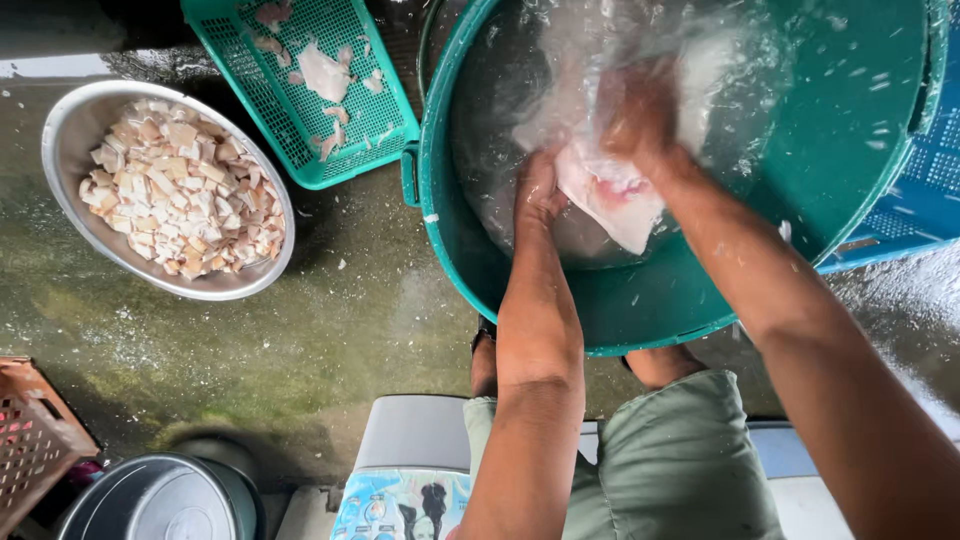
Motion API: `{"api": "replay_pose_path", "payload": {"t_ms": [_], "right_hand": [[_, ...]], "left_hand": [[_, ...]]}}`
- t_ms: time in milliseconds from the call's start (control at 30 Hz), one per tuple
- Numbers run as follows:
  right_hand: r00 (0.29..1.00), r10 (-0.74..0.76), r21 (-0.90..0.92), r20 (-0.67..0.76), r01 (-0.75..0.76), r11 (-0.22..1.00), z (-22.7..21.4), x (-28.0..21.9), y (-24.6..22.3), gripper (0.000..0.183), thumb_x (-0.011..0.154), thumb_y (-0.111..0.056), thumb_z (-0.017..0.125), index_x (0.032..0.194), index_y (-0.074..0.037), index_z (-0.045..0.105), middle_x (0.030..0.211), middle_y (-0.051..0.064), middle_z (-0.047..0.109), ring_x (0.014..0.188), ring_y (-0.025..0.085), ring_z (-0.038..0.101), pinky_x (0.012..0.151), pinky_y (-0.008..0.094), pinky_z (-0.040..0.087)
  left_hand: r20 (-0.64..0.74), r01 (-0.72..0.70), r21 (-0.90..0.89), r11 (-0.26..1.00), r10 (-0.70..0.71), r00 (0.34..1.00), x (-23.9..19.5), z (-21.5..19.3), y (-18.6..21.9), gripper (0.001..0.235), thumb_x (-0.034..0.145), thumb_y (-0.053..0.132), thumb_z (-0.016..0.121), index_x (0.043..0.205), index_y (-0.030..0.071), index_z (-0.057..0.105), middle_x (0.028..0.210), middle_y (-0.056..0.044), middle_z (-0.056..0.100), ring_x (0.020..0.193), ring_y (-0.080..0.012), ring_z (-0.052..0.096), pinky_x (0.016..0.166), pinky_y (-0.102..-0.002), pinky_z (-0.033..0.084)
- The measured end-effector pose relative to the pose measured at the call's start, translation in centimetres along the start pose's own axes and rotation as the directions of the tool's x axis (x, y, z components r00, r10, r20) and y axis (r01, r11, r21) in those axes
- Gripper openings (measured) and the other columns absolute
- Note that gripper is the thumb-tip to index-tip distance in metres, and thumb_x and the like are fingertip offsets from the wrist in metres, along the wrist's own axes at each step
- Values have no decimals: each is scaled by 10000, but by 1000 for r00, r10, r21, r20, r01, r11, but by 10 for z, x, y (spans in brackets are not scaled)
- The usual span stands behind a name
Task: The person washes slabs of animal skin in a green bucket filled with water by hand, moving each piece from a blue basket into the water to scrub it before placing it back.
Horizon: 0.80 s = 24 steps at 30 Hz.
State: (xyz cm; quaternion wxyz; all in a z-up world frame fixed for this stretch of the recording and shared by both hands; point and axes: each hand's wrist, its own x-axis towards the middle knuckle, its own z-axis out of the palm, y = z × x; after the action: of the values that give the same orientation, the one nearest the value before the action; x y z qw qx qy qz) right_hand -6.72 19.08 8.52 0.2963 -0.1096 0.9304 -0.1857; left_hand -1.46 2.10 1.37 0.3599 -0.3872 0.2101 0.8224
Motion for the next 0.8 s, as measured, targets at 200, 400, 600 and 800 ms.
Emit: {"api": "replay_pose_path", "payload": {"t_ms": [200, 400, 600, 800], "right_hand": [[1000, 11, -18, 20, -10, 1000, 4, 1, 39, 726, 963, -606, 581, 1505, -128, 502, 1573, 207, 427, 1501, 389, 347, 1247, 551, 239], [903, 427, -71, 51, -423, 903, -10, -18, 135, 766, 943, -618, 607, 1511, -114, 505, 1571, 192, 452, 1497, 374, 373, 1251, 531, 267], [836, 537, 31, 116, -543, 839, 20, -52, 157, 807, 923, -631, 633, 1518, -100, 509, 1570, 178, 477, 1492, 359, 398, 1255, 511, 296], [773, 591, 682, 229, -561, 470, 13, -54, 109, 848, 902, -643, 659, 1524, -86, 512, 1568, 163, 502, 1487, 344, 424, 1259, 491, 324]], "left_hand": [[4, -54, -149, 987, 55, 998, -21, 14, 6, 701, 972, 480, 646, 1423, -45, 535, 1295, -162, 691, 1158, -288, 679, 981, -394, 572], [-22, -453, 744, 491, 696, 718, -42, 73, 57, 440, 973, 270, 733, 1226, -85, 671, 1128, -182, 758, 1000, -252, 729, 894, -361, 577], [184, -488, 854, 183, 771, 610, -191, 166, 117, 254, 937, 157, 770, 1092, -39, 725, 930, -116, 777, 814, -143, 745, 779, -276, 571], [202, -655, 645, 394, 739, 643, -255, 213, 143, 262, 942, 76, 810, 1154, -52, 724, 1059, -84, 774, 954, -144, 699, 876, -296, 585]]}}
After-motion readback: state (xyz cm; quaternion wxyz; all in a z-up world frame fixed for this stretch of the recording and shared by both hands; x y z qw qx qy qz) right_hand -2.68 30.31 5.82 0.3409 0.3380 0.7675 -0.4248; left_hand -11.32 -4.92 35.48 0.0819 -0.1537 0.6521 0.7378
